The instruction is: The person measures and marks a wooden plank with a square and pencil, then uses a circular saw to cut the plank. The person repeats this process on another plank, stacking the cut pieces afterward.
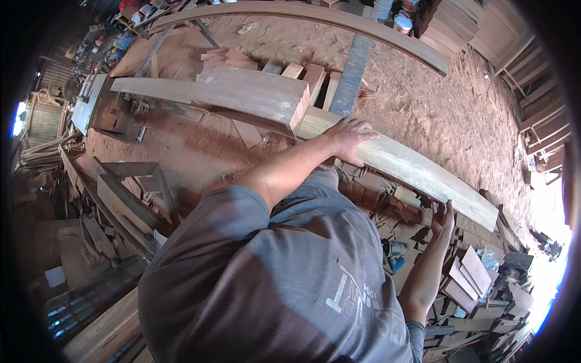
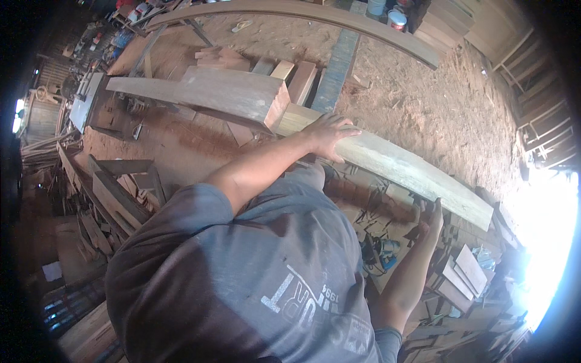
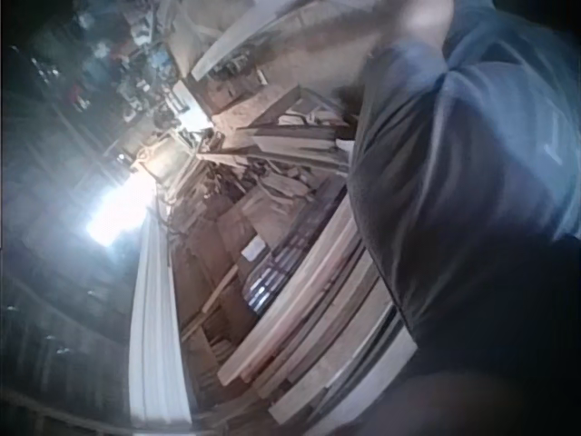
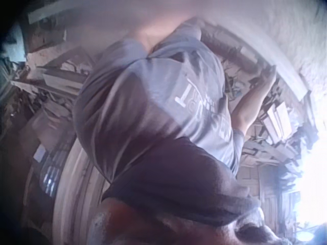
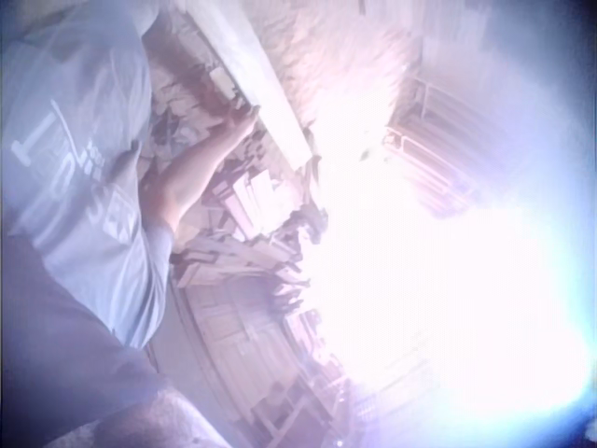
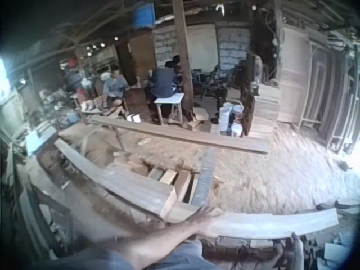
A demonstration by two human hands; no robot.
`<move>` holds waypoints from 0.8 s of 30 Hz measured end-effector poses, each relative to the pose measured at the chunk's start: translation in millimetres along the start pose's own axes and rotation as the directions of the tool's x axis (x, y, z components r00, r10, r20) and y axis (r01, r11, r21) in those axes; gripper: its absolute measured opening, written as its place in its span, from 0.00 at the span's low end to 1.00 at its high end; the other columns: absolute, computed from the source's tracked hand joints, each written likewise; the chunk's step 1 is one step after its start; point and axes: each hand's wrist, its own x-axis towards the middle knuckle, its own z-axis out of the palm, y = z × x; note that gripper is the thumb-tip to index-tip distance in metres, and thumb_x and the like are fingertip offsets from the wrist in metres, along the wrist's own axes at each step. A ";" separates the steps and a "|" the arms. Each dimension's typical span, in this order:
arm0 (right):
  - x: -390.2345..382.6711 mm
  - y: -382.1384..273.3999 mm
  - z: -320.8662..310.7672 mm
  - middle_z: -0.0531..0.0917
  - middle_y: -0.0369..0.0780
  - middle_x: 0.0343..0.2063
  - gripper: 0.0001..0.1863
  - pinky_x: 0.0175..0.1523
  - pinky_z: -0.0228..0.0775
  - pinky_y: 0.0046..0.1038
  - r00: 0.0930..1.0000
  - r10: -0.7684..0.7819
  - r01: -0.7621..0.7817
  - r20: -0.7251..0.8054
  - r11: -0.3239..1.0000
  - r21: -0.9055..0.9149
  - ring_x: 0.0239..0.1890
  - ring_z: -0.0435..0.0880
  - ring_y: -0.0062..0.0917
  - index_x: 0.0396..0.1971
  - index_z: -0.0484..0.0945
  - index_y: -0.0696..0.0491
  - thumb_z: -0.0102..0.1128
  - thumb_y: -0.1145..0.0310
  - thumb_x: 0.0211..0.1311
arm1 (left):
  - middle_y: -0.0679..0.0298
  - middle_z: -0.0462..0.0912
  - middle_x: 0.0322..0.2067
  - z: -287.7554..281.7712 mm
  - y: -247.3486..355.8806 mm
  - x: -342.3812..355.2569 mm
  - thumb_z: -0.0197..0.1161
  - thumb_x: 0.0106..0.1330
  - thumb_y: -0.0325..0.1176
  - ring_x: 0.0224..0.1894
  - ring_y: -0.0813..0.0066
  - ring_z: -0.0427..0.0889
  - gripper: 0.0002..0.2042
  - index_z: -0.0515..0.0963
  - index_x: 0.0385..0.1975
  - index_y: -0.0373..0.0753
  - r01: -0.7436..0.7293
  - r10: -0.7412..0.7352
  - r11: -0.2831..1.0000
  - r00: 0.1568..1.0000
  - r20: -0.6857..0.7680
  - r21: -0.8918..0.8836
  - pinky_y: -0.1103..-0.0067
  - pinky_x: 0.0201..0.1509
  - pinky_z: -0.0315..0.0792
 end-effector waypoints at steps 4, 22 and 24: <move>-6.2 -3.4 0.2 0.90 0.42 0.45 0.24 0.65 0.84 0.40 1.000 0.009 -0.011 -0.026 0.998 -0.068 0.49 0.90 0.34 0.63 0.79 0.55 0.70 0.56 0.78 | 0.57 0.67 0.77 -0.9 -0.7 -1.8 0.82 0.51 0.63 0.81 0.51 0.61 0.53 0.69 0.80 0.56 0.013 -0.013 1.000 1.000 0.013 0.000 0.55 0.86 0.52; -116.3 4.6 228.9 0.64 0.51 0.80 0.73 0.85 0.53 0.54 0.611 0.339 0.697 0.715 -0.659 -0.283 0.81 0.62 0.51 0.86 0.51 0.46 0.90 0.51 0.40 | 0.56 0.68 0.77 -3.2 -2.3 -5.4 0.81 0.53 0.62 0.80 0.51 0.62 0.50 0.72 0.78 0.52 -0.004 0.003 0.999 1.000 -0.026 -0.039 0.55 0.83 0.55; -112.5 6.6 228.9 0.65 0.51 0.79 0.74 0.84 0.54 0.55 0.611 0.338 0.686 0.715 -0.677 -0.267 0.80 0.63 0.52 0.86 0.51 0.47 0.90 0.51 0.39 | 0.54 0.70 0.76 1.6 -1.5 -13.7 0.79 0.57 0.62 0.79 0.52 0.64 0.47 0.73 0.77 0.51 -0.047 0.045 0.999 0.991 -0.127 -0.010 0.55 0.83 0.56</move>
